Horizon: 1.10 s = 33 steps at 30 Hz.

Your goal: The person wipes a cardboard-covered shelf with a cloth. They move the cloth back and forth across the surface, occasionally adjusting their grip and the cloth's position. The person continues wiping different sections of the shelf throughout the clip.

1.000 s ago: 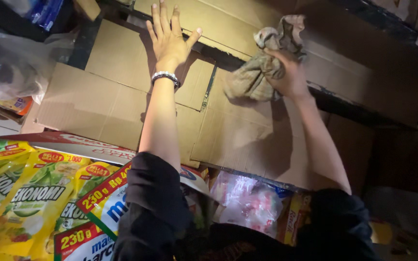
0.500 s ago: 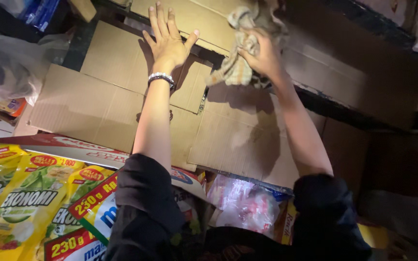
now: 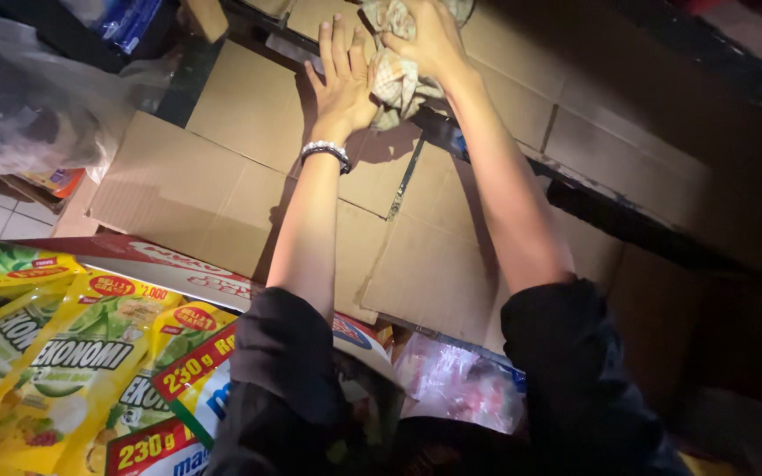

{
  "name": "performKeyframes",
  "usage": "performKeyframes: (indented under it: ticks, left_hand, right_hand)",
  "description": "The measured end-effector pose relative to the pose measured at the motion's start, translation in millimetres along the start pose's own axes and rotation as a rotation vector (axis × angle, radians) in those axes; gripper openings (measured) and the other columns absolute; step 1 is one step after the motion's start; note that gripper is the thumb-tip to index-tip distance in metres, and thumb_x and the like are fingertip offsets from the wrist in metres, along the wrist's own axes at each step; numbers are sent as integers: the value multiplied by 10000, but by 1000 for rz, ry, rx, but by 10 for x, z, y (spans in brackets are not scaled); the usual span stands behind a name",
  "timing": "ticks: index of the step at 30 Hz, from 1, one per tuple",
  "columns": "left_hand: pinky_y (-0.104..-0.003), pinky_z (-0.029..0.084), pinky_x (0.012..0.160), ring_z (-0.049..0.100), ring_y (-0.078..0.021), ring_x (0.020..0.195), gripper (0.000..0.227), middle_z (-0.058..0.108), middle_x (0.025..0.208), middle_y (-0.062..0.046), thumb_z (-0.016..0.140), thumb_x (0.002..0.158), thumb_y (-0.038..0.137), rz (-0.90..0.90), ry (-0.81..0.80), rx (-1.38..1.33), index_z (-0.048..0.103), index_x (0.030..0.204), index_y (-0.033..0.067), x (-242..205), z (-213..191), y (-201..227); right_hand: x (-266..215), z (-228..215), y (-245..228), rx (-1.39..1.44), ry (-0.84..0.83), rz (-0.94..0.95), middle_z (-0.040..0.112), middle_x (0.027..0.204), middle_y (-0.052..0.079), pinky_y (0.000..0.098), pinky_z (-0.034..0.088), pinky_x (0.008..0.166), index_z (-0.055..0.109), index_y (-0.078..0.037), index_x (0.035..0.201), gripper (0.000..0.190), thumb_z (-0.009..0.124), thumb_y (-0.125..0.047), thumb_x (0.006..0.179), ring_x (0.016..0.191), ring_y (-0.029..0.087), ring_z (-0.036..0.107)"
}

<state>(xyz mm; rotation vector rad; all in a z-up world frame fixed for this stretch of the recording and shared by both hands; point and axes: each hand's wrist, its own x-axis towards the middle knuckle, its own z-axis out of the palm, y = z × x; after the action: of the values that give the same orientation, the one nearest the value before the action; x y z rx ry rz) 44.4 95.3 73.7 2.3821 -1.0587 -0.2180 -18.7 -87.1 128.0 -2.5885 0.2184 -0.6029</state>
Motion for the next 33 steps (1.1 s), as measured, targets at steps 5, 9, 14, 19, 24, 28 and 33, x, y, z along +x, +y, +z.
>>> performKeyframes:
  ticks: [5,9,14,19,24,28,33]
  left_hand:
    - [-702,99,1236,-111,-302,1585,715,-89,1724,-79,430,1062,412,-36,-80,-6,140,1670,170,-15,-44,15]
    - [-695,77,1253,-123,-278,1590,606,-89,1734,-53,325,1154,448,-38,-54,-25,163,1679,192,-28,-115,36]
    - [-677,52,1258,-130,-255,1585,611,-91,1733,-46,283,1142,471,-62,-85,-44,202,1672,179,-23,-199,83]
    - [-667,52,1255,-125,-258,1579,642,-50,1735,-60,287,1121,483,-68,-89,-51,215,1666,152,-56,-255,100]
    - [-669,41,1280,-116,-263,1596,632,12,1752,-78,281,1131,503,-99,-109,-62,252,1661,158,-71,-287,130]
    - [-679,48,1253,-127,-279,1575,685,3,1736,-81,314,1115,543,-103,-82,-59,226,1652,126,-74,-297,162]
    - [-721,60,1230,-134,-309,1567,875,-26,1729,-133,444,1075,685,-52,-42,-44,202,1654,76,-111,-268,146]
  right_hand:
    - [42,135,165,-3,-17,125,687,1194,271,505,499,943,658,-8,1243,576,830,-381,839,1126,452,633]
    - [-23,193,150,-30,87,243,686,1167,273,492,506,913,680,-17,1198,571,839,-389,795,1102,444,637]
    - [-342,-31,382,-77,149,322,710,1185,239,459,539,934,676,-20,1225,542,844,-374,851,1107,421,677]
    - [-995,-345,854,-146,236,250,683,1307,199,495,521,909,653,-19,1310,594,844,-344,851,1099,369,697]
    - [-1962,-826,1044,157,295,396,612,1294,214,514,451,1026,586,3,1340,522,799,-289,963,1206,359,576]
    - [-2121,-960,759,-222,279,568,739,1084,198,447,566,875,713,-36,1135,411,858,-315,871,999,321,707]
    - [-1985,-946,192,-241,277,377,735,1087,190,425,584,859,704,-22,1185,414,815,-231,845,985,300,722]
